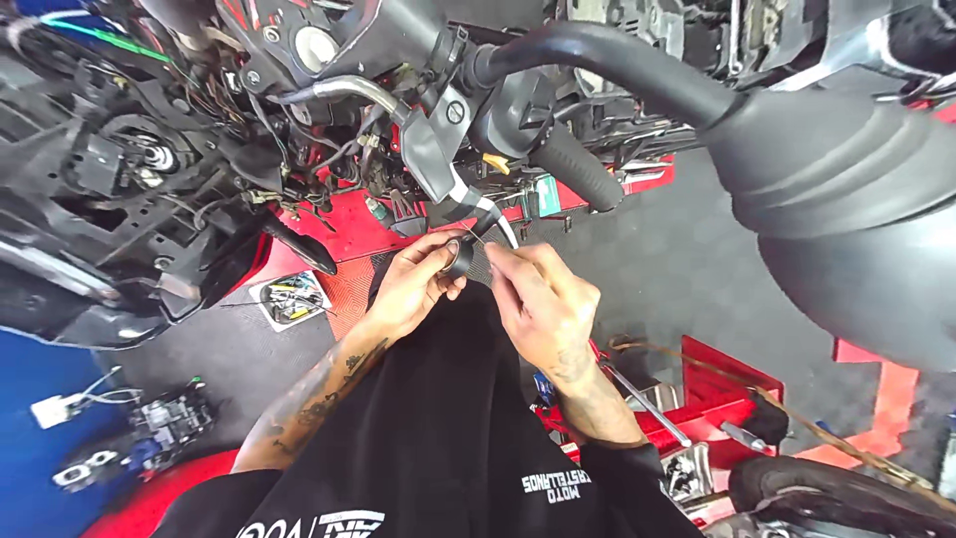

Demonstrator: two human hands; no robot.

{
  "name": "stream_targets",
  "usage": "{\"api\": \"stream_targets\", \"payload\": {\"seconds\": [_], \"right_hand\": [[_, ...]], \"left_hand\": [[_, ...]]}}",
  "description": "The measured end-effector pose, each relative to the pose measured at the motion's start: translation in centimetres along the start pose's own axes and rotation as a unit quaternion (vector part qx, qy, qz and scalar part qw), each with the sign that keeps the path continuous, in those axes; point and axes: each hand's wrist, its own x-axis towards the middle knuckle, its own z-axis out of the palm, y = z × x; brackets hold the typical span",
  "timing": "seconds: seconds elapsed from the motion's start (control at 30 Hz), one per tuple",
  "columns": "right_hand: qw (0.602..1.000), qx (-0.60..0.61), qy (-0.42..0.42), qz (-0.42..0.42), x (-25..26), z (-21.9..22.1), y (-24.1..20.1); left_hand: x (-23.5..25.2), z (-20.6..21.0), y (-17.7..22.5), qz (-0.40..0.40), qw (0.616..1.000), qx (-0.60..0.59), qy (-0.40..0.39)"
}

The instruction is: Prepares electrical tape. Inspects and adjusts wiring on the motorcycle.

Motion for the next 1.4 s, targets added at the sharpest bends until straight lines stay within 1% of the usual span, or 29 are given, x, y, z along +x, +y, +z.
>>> {"api": "stream_targets", "payload": {"seconds": [0.1, 0.17, 0.23, 0.3, 0.4, 0.47, 0.5, 0.53, 0.57, 0.63, 0.7, 0.73, 0.77, 0.8, 0.87, 0.93, 0.97, 1.0, 1.03, 1.13, 1.23, 1.27, 1.33, 1.37, 1.4], "right_hand": [[1.000, -0.008, -0.002, -0.002, 0.1, 0.4, 0.2], [0.999, -0.034, -0.022, 0.006, 0.4, 1.3, 0.5], [0.998, -0.048, -0.042, 0.011, -0.3, 2.0, 0.7], [0.999, -0.034, -0.025, 0.016, -0.9, 1.5, 0.7], [0.997, 0.042, -0.011, 0.068, -2.4, -0.6, 0.2], [0.979, 0.159, -0.011, 0.127, -2.8, -1.4, 0.3], [0.957, 0.242, -0.012, 0.161, -3.0, -1.5, 0.4], [0.922, 0.332, -0.014, 0.199, -3.2, -1.6, 0.7], [0.876, 0.421, -0.015, 0.235, -3.4, -1.6, 1.2], [0.768, 0.568, -0.018, 0.294, -4.4, -1.6, 2.7], [0.672, 0.662, -0.013, 0.331, -5.8, -1.3, 4.8], [0.639, 0.688, -0.007, 0.344, -6.6, -1.2, 6.0], [0.617, 0.702, 0.007, 0.357, -7.4, -1.3, 7.2], [0.605, 0.704, 0.028, 0.372, -8.1, -1.5, 8.4], [0.589, 0.692, 0.095, 0.407, -9.1, -2.1, 10.7], [0.566, 0.675, 0.180, 0.437, -9.6, -2.5, 12.5], [0.552, 0.666, 0.219, 0.450, -9.7, -2.6, 13.3], [0.544, 0.653, 0.250, 0.464, -9.7, -2.6, 13.9], [0.541, 0.637, 0.271, 0.477, -9.7, -2.5, 14.2], [0.549, 0.600, 0.282, 0.509, -9.8, -1.6, 15.0], [0.551, 0.553, 0.306, 0.545, -9.2, -0.7, 15.6], [0.574, 0.526, 0.294, 0.554, -8.2, -0.9, 16.0], [0.669, 0.397, 0.201, 0.595, -3.5, -2.5, 17.6], [0.751, 0.352, 0.180, 0.529, -2.3, -2.4, 19.5], [0.797, 0.319, 0.180, 0.480, -0.4, -2.5, 20.8]], "left_hand": [[-0.1, 0.0, -0.1, 0.004, 1.000, 0.013, -0.005], [-0.1, 0.1, 0.0, 0.010, 1.000, 0.027, -0.008], [-0.8, -0.2, -0.1, -0.001, 0.999, 0.031, 0.015], [-0.8, -1.1, -0.1, -0.007, 0.998, 0.028, 0.054], [-1.7, -3.4, -0.7, -0.014, 0.994, 0.031, 0.100], [-2.1, -4.9, -1.0, -0.017, 0.994, 0.050, 0.095], [-2.4, -5.5, -1.2, -0.014, 0.994, 0.060, 0.085], [-2.7, -6.1, -1.3, -0.006, 0.994, 0.078, 0.076], [-2.8, -6.5, -1.4, 0.005, 0.992, 0.103, 0.070], [-3.0, -7.0, -1.6, 0.034, 0.981, 0.181, 0.066], [-3.2, -7.2, -1.5, 0.058, 0.957, 0.274, 0.073], [-3.3, -7.3, -1.5, 0.059, 0.942, 0.321, 0.081], [-3.4, -7.4, -1.4, 0.050, 0.923, 0.370, 0.092], [-3.4, -7.6, -1.4, 0.032, 0.901, 0.420, 0.102], [-3.4, -8.6, -1.7, -0.003, 0.850, 0.517, 0.103], [-3.2, -9.9, -2.1, -0.006, 0.801, 0.593, 0.076], [-3.1, -10.5, -2.4, 0.002, 0.788, 0.613, 0.054], [-3.0, -11.0, -2.7, 0.002, 0.786, 0.618, 0.028], [-3.2, -11.4, -2.9, -0.007, 0.794, 0.608, -0.002], [-3.7, -12.0, -3.1, -0.055, 0.852, 0.514, -0.081], [-4.1, -12.3, -2.8, -0.099, 0.887, 0.442, -0.095], [-4.2, -12.2, -2.7, -0.113, 0.889, 0.435, -0.088], [-4.0, -11.6, -3.0, -0.125, 0.879, 0.458, -0.048], [-3.8, -11.2, -3.5, -0.123, 0.869, 0.479, -0.022], [-3.5, -11.0, -4.1, -0.115, 0.861, 0.496, 0.000]]}}
